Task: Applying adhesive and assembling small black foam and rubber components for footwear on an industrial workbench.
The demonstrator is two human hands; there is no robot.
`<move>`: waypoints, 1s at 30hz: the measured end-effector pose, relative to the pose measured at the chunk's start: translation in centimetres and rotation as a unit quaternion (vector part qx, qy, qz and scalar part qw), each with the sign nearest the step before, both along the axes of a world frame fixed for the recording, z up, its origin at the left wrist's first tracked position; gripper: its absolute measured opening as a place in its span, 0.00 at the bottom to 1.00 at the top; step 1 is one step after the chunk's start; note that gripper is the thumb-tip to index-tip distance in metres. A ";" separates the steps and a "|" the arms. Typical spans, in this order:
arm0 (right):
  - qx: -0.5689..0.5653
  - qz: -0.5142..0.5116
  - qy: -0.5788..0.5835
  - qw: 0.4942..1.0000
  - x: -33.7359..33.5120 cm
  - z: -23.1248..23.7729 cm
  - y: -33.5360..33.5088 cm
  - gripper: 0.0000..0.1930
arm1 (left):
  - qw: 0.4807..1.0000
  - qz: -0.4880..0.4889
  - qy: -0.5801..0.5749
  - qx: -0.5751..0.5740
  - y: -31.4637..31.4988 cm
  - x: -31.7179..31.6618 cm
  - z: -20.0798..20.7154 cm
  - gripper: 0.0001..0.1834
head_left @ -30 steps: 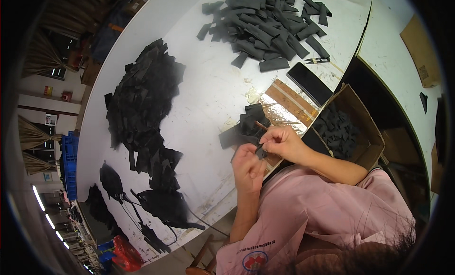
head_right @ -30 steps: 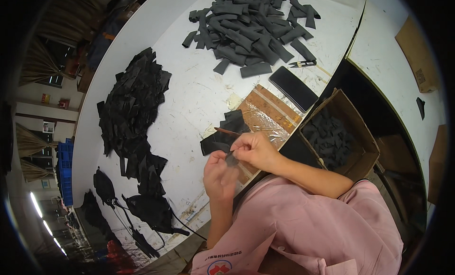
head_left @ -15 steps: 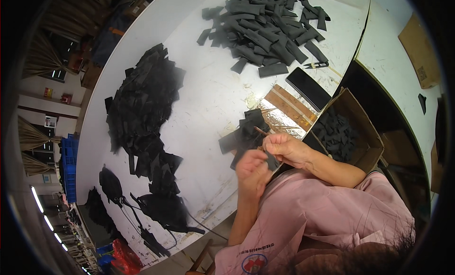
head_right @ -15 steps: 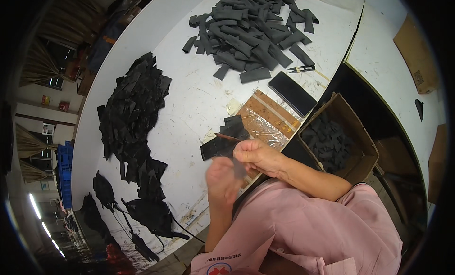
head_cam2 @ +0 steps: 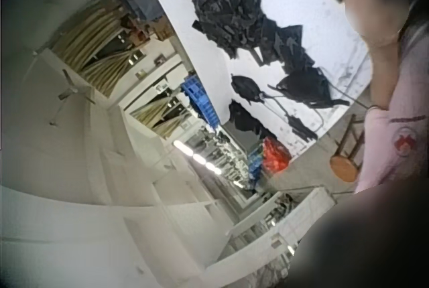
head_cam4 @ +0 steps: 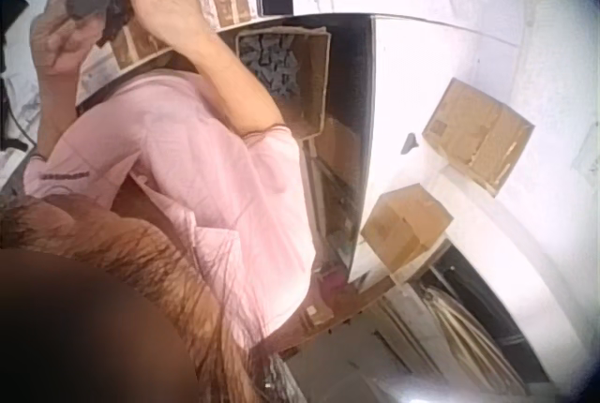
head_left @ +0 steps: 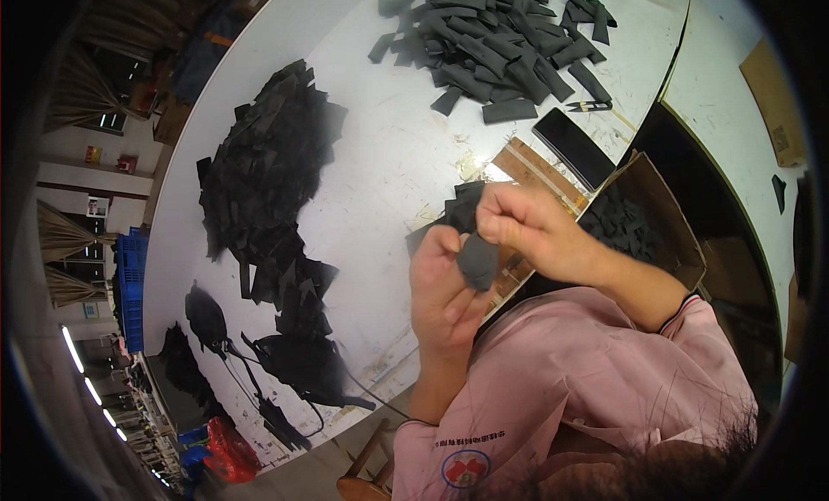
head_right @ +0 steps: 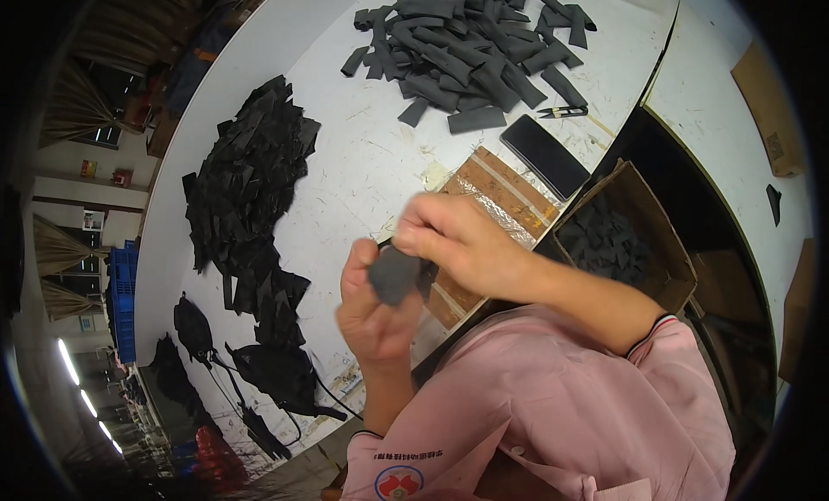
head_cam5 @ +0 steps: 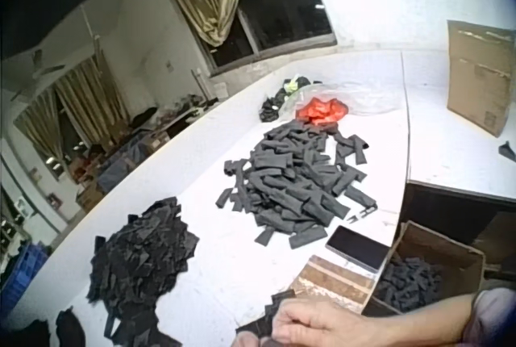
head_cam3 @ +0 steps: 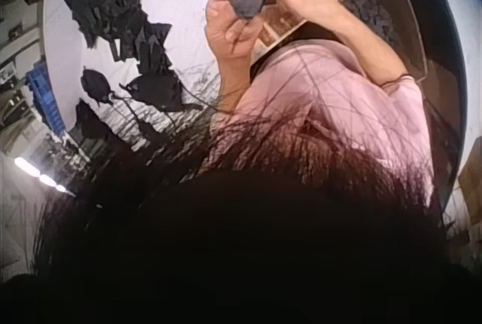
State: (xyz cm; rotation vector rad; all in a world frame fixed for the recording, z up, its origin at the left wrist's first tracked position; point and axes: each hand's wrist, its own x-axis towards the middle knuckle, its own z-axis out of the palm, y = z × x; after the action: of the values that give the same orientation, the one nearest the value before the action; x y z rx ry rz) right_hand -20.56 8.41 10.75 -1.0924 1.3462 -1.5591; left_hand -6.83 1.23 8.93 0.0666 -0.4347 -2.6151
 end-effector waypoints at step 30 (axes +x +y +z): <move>-0.036 0.028 0.445 0.894 -3.4 -6.7 -0.8 0.15 | 0.862 0.229 -0.251 -0.377 -0.1 -2.6 -4.8 0.06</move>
State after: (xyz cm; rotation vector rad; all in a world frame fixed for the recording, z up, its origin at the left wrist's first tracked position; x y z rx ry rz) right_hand -23.91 7.58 4.10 -2.0127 1.8022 -1.0714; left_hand -9.41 1.17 4.15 0.5211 -1.4005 -1.7815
